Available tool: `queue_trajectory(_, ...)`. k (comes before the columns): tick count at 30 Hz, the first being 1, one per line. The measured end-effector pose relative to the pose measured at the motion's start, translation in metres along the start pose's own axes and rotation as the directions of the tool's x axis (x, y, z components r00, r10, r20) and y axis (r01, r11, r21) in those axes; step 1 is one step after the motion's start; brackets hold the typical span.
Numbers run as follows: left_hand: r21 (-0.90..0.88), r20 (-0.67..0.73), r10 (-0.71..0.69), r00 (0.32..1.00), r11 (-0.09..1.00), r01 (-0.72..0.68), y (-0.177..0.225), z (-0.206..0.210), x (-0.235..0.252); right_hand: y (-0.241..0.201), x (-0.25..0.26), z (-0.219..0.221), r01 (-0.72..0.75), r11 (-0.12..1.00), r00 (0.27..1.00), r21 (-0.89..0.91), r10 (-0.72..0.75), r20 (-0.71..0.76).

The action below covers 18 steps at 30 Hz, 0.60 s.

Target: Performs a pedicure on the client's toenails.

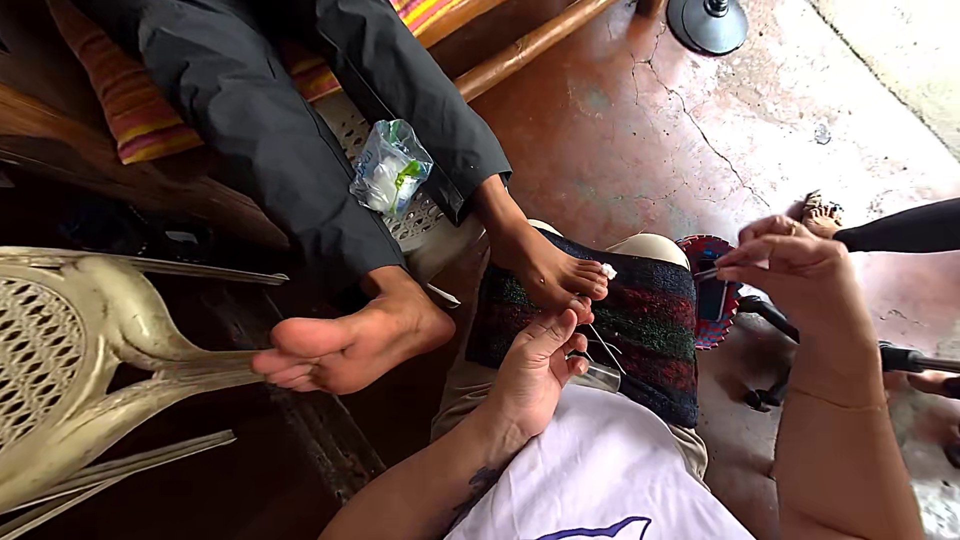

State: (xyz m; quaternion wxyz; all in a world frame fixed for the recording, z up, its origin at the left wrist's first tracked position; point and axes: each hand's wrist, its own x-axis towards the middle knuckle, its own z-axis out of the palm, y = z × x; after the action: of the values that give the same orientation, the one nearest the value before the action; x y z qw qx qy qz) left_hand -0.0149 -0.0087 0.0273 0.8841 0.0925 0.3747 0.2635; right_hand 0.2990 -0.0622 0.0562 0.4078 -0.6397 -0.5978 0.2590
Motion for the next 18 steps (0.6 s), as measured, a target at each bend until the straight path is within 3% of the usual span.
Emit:
queue_trajectory(2,-0.023,-0.003,-0.021,1.0,1.0,0.021,0.0,0.002,0.001,-0.027,0.039,0.016,0.16,0.958,0.976,0.239,-0.19,0.108)
queue_trajectory(3,-0.024,0.012,-0.021,1.0,0.999,0.021,0.0,0.001,0.002,-0.043,0.057,0.032,0.157,0.898,0.964,0.412,-0.23,0.136)
queue_trajectory(5,-0.021,0.043,-0.004,0.999,1.0,0.005,-0.001,-0.002,0.004,-0.083,0.081,0.074,-0.038,0.756,0.938,0.654,-0.199,0.284)
queue_trajectory(6,-0.015,0.052,0.002,0.999,1.0,-0.002,-0.001,-0.003,0.005,-0.1,0.087,0.097,-0.186,0.713,0.896,0.676,-0.159,0.414)
queue_trajectory(8,-0.008,0.052,0.01,0.999,1.0,-0.01,0.0,-0.003,0.006,-0.12,0.1,0.139,-0.433,0.752,0.722,0.496,-0.04,0.691)
queue_trajectory(9,0.006,0.037,0.007,0.999,1.0,-0.007,0.0,-0.003,0.006,-0.121,0.107,0.157,-0.416,0.845,0.665,0.335,0.032,0.746)
queue_trajectory(10,0.016,0.029,0.001,1.0,1.0,-0.002,0.0,-0.004,0.006,-0.118,0.115,0.17,-0.254,0.951,0.686,0.177,0.048,0.726)
queue_trajectory(11,0.02,0.034,0.009,0.999,1.0,-0.01,0.0,-0.005,0.006,-0.113,0.121,0.177,0.009,0.999,0.755,0.034,-0.029,0.655)
queue_trajectory(12,0.018,0.057,0.026,0.998,0.999,-0.027,-0.001,-0.007,0.006,-0.109,0.126,0.179,0.244,0.967,0.794,-0.072,-0.157,0.587)
queue_trajectory(13,0.015,0.09,0.036,0.995,0.999,-0.038,0.0,-0.009,0.006,-0.107,0.128,0.178,0.342,0.939,0.795,-0.043,-0.265,0.546)
queue_trajectory(14,0.006,0.124,0.042,0.991,0.999,-0.043,0.0,-0.011,0.007,-0.108,0.127,0.177,0.316,0.939,0.776,0.133,-0.337,0.533)
queue_trajectory(16,-0.035,0.165,0.036,0.986,0.999,-0.031,0.001,-0.016,0.008,-0.11,0.116,0.175,0.035,0.884,0.674,0.467,-0.366,0.642)
queue_trajectory(17,-0.05,0.187,0.023,0.982,0.999,-0.014,0.001,-0.018,0.008,-0.106,0.112,0.174,-0.012,0.873,0.67,0.488,-0.355,0.652)
queue_trajectory(18,-0.061,0.214,0.015,0.977,0.998,-0.002,0.001,-0.019,0.009,-0.1,0.115,0.171,0.05,0.896,0.699,0.441,-0.347,0.625)
